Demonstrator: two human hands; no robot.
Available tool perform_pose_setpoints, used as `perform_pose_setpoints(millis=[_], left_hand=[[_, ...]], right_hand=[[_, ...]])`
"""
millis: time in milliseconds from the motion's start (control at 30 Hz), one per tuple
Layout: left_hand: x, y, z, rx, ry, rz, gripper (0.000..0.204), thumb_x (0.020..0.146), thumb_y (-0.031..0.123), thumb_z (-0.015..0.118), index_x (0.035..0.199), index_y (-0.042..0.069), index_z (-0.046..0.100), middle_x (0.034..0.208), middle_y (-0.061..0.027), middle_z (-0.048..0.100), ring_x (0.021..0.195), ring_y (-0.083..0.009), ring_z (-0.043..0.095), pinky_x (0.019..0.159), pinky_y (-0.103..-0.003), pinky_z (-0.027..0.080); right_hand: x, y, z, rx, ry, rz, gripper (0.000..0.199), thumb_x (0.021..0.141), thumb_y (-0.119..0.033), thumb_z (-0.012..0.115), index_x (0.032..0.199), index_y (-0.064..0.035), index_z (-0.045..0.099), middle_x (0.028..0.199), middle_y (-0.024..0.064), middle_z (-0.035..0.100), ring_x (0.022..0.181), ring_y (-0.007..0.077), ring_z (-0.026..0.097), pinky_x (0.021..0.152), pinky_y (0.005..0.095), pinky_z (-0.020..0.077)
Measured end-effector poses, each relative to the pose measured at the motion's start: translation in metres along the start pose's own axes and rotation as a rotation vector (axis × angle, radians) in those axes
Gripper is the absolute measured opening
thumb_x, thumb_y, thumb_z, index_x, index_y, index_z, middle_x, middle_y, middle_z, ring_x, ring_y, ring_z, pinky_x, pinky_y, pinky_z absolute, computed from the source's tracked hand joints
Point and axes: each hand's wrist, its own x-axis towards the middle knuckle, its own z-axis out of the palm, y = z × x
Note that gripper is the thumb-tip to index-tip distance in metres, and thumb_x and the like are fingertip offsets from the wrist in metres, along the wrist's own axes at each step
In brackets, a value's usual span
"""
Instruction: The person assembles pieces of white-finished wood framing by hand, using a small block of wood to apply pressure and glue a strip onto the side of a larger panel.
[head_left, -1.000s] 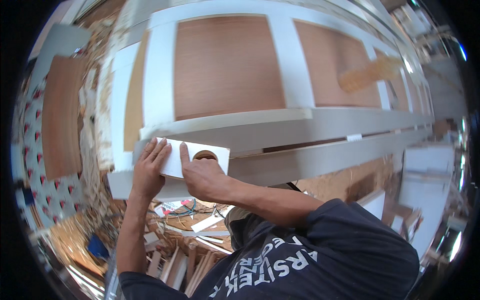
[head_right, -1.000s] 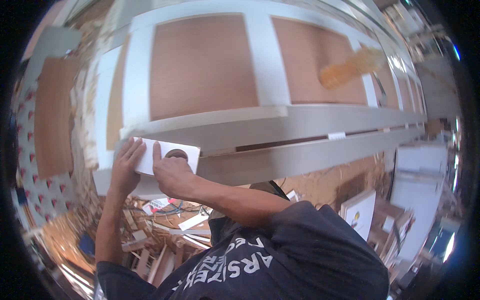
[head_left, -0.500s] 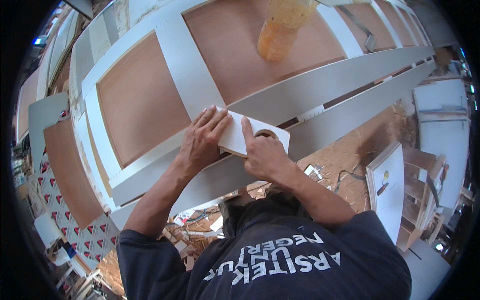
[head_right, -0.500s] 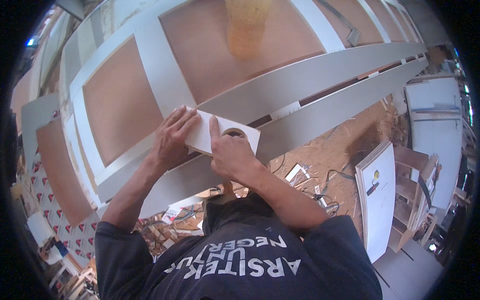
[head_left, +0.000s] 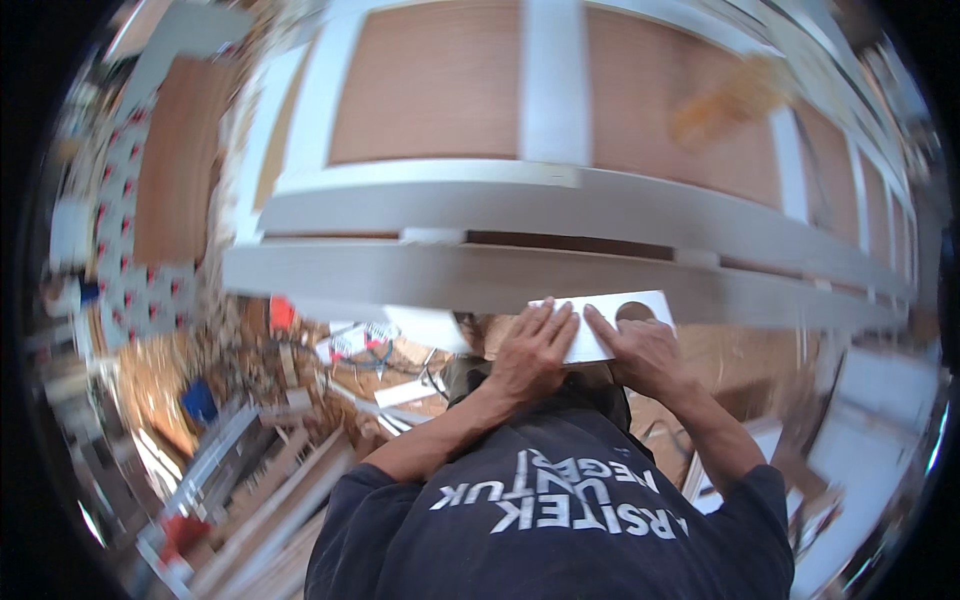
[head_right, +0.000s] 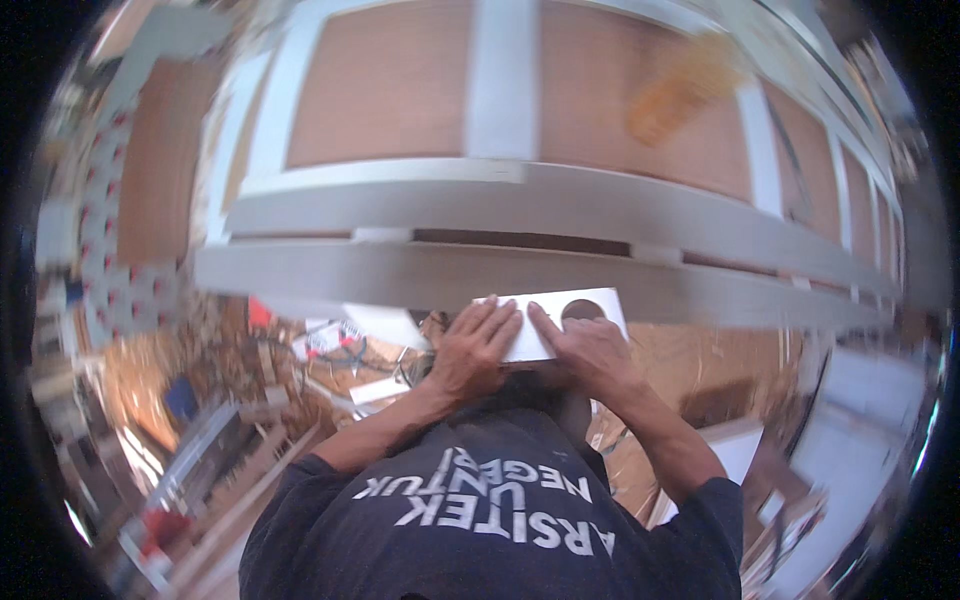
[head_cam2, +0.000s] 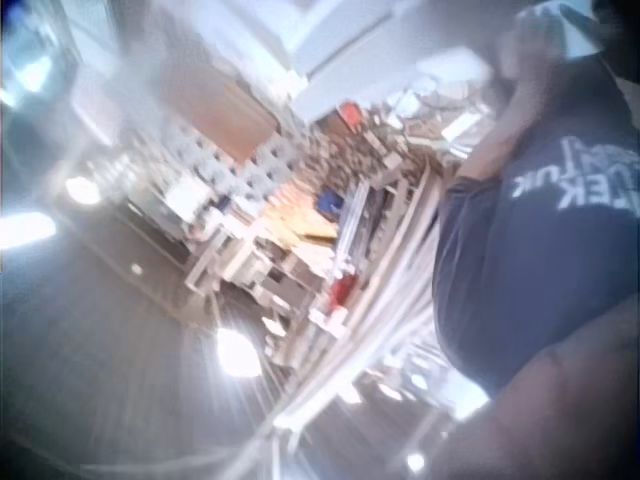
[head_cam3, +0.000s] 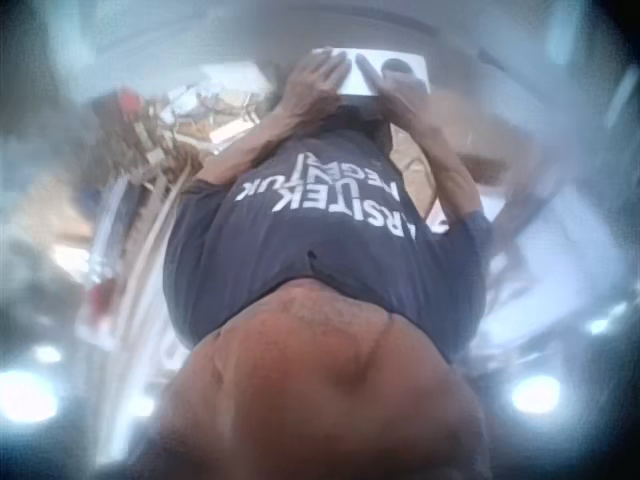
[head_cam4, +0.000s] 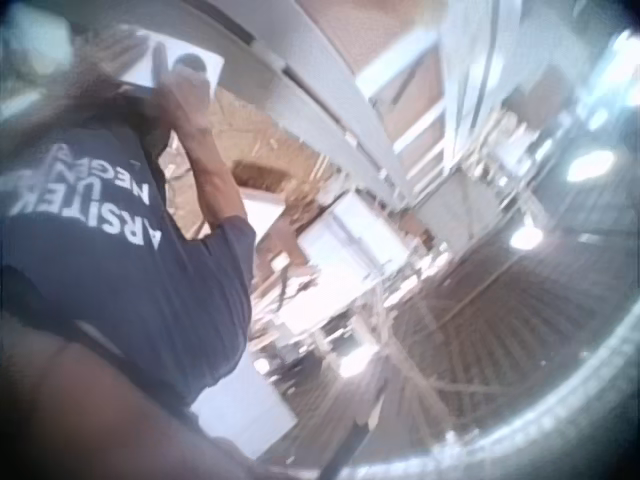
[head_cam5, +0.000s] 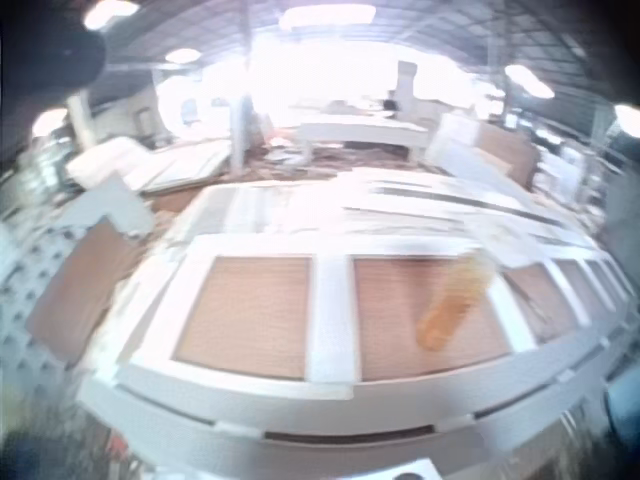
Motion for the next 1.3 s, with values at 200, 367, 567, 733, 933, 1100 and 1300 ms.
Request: perform_pose_setpoints(millis=[200, 367, 567, 733, 933, 1100, 1300], left_hand=[[-0.071, -0.042, -0.010, 0.126, 0.228, -0.398, 0.059, 0.083, 0.019, 0.067, 0.138, -0.002, 0.059, 0.143, -0.0203, 0.060, 0.133, -0.0405, 0.056, 0.115, -0.050, 0.040], [-0.137, -0.102, -0.069, 0.174, 0.446, -0.674, 0.060, 0.081, 0.020, 0.070, 0.137, 0.000, 0.060, 0.140, -0.0186, 0.061, 0.130, -0.0401, 0.057, 0.112, -0.050, 0.044], [-0.193, -0.202, -0.146, 0.191, 0.581, -0.788, 0.070, 0.066, 0.007, 0.077, 0.134, 0.001, 0.060, 0.135, -0.0182, 0.064, 0.127, -0.0396, 0.059, 0.110, -0.048, 0.046], [-0.237, -0.287, -0.198, 0.295, 0.576, -0.786, 0.074, 0.062, 0.003, 0.079, 0.134, 0.002, 0.060, 0.135, -0.0177, 0.064, 0.127, -0.0383, 0.059, 0.109, -0.046, 0.047], [-0.268, -0.377, -0.242, 0.375, 0.581, -0.737, 0.075, 0.063, 0.000, 0.078, 0.135, 0.006, 0.059, 0.137, -0.0152, 0.063, 0.128, -0.0366, 0.059, 0.111, -0.045, 0.047], [-0.282, -0.441, -0.292, 0.453, 0.503, -0.729, 0.057, 0.078, -0.002, 0.067, 0.133, 0.009, 0.063, 0.132, -0.0117, 0.068, 0.123, -0.0345, 0.063, 0.110, -0.043, 0.048], [-0.284, -0.410, -0.252, 0.526, 0.475, -0.573, 0.048, 0.079, -0.003, 0.063, 0.124, 0.011, 0.069, 0.127, -0.0103, 0.070, 0.120, -0.0368, 0.064, 0.100, -0.045, 0.054]], right_hand=[[0.116, -0.047, 0.005, -0.069, -0.224, -0.409, 0.074, 0.085, -0.020, 0.071, 0.154, -0.0114, 0.044, 0.078, 0.0180, 0.070, 0.070, 0.0336, 0.072, 0.061, 0.0471, 0.0552], [0.234, -0.167, -0.006, -0.142, -0.333, -0.669, 0.075, 0.082, -0.015, 0.069, 0.153, -0.0115, 0.044, 0.068, 0.0144, 0.068, 0.062, 0.0363, 0.068, 0.058, 0.0473, 0.0524], [0.350, -0.283, 0.000, -0.240, -0.331, -0.848, 0.078, 0.078, -0.012, 0.070, 0.151, -0.0078, 0.045, 0.067, 0.0144, 0.067, 0.060, 0.0368, 0.066, 0.057, 0.0478, 0.0510], [0.428, -0.360, 0.008, -0.234, -0.172, -1.011, 0.072, 0.077, -0.010, 0.069, 0.146, -0.0025, 0.049, 0.072, 0.0151, 0.068, 0.070, 0.0344, 0.069, 0.064, 0.0466, 0.0538], [0.498, -0.425, 0.014, -0.241, -0.093, -0.983, 0.068, 0.077, -0.012, 0.069, 0.142, -0.0015, 0.050, 0.082, 0.0189, 0.070, 0.082, 0.0377, 0.070, 0.076, 0.0487, 0.0542], [0.539, -0.472, 0.021, -0.168, -0.012, -0.864, 0.069, 0.080, -0.013, 0.068, 0.145, -0.0042, 0.048, 0.085, 0.0207, 0.071, 0.084, 0.0403, 0.070, 0.075, 0.0511, 0.0552], [0.437, -0.454, 0.043, -0.041, -0.064, -0.538, 0.072, 0.077, -0.008, 0.066, 0.143, 0.0096, 0.043, 0.082, 0.0227, 0.073, 0.078, 0.0370, 0.074, 0.066, 0.0489, 0.0568]])
